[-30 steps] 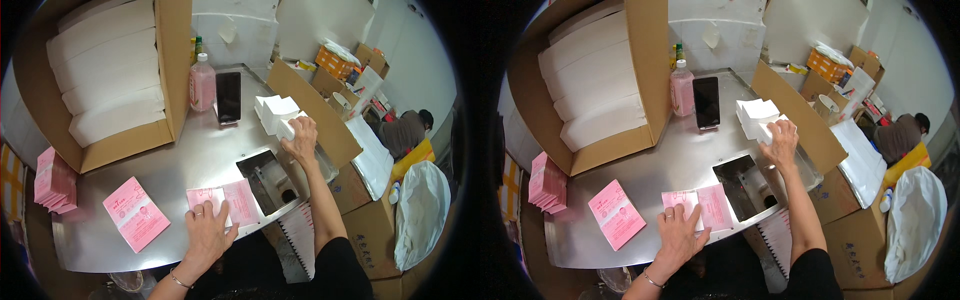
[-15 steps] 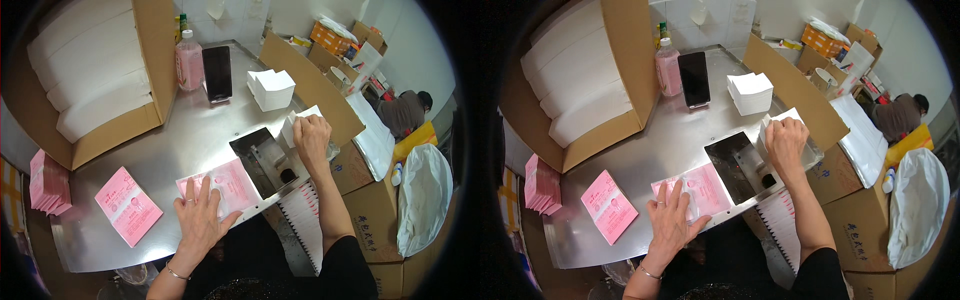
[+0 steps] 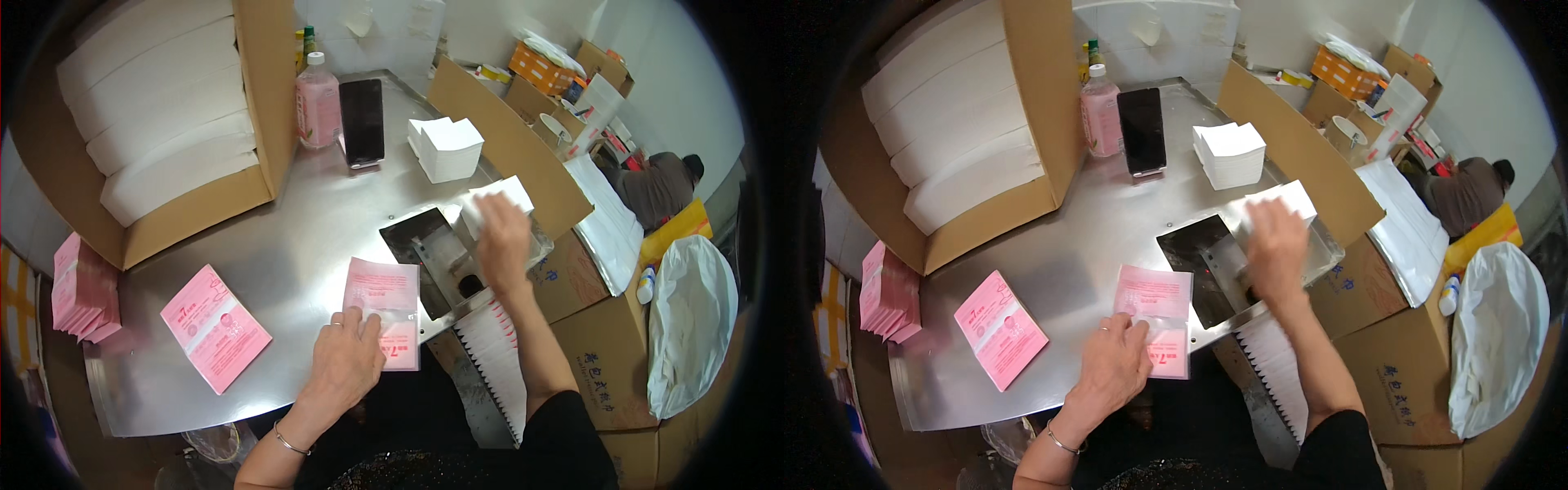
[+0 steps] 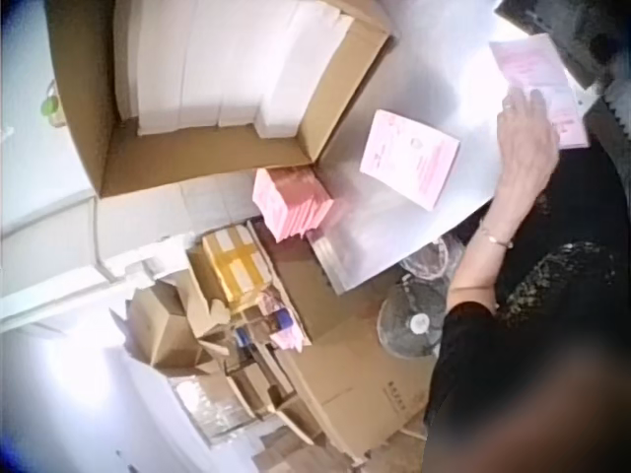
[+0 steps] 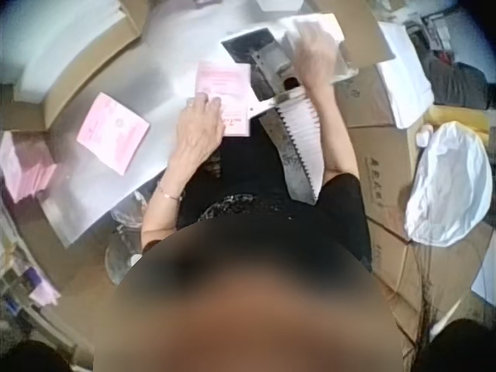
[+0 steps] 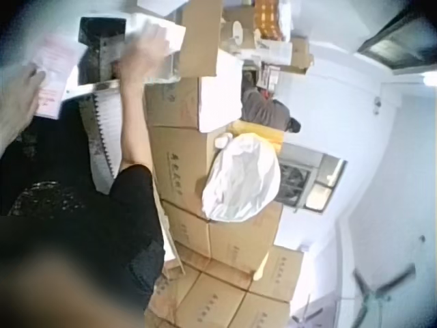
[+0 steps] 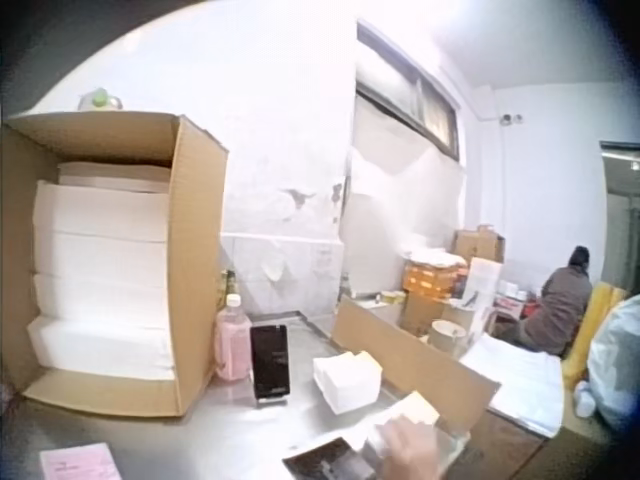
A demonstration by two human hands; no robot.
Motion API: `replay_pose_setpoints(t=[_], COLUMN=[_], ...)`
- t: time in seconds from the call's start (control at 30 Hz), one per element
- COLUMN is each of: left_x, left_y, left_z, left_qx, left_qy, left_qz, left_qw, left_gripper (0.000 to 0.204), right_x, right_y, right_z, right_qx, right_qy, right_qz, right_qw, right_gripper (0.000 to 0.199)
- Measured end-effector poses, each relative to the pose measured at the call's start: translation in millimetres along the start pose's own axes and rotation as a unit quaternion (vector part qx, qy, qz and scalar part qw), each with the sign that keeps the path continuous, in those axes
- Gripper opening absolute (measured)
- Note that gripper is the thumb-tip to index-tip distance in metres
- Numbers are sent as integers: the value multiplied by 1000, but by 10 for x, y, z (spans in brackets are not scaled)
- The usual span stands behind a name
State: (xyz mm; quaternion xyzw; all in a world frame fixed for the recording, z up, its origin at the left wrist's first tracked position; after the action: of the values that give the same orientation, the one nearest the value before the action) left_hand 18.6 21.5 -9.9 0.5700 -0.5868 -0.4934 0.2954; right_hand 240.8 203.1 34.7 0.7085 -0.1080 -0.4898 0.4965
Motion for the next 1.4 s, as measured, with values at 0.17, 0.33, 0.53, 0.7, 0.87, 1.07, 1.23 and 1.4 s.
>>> replay_pose_setpoints(t=[0.17, 0.33, 0.53, 0.7, 0.87, 1.07, 1.23, 1.4], left_x=[59, 56, 462, 553, 1091, 1046, 708, 160], left_y=[259, 130, 362, 478, 752, 751, 735, 54], left_z=[111, -58, 82, 124, 724, 902, 471, 44], left_qx=[28, 64, 51, 56, -43, -133, 103, 12], left_qy=[38, 44, 19, 14, 188, 278, 193, 23], left_qz=[16, 5, 39, -24, -202, -35, -116, -28], left_qw=[999, 997, 998, 998, 960, 951, 969, 999], left_gripper=[67, 80, 70, 29, 29, 30, 29, 27], right_x=[907, 298, 260, 351, -26, -19, -114, -5], right_y=[120, -401, -972, -530, 122, -217, -138, -141], right_z=[1287, 1291, 436, 328, 152, -271, -265, -454], right_qx=[-197, -73, -145, -6, 75, 140, 69, 31], right_qy=[356, 176, 36, -3, 24, -89, -94, -119], right_qz=[101, 327, 220, 388, -9, 7, 15, 19], right_qw=[908, 925, 964, 922, 997, 986, 993, 992], right_gripper=[44, 36, 24, 13, 19, 17, 18, 17])
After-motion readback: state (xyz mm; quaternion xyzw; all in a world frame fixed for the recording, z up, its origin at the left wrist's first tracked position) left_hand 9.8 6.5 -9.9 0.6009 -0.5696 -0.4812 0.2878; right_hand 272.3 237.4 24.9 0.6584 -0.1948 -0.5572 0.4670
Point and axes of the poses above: each hand's wrist, its own x-axis away from the middle knuckle, its own y-axis out of the back of the hand, z = x × y, the point moved 1 cm from there along -x, towards the middle knuckle, and after that the axes turned 11 degrees about z, right-handed, at the moved point
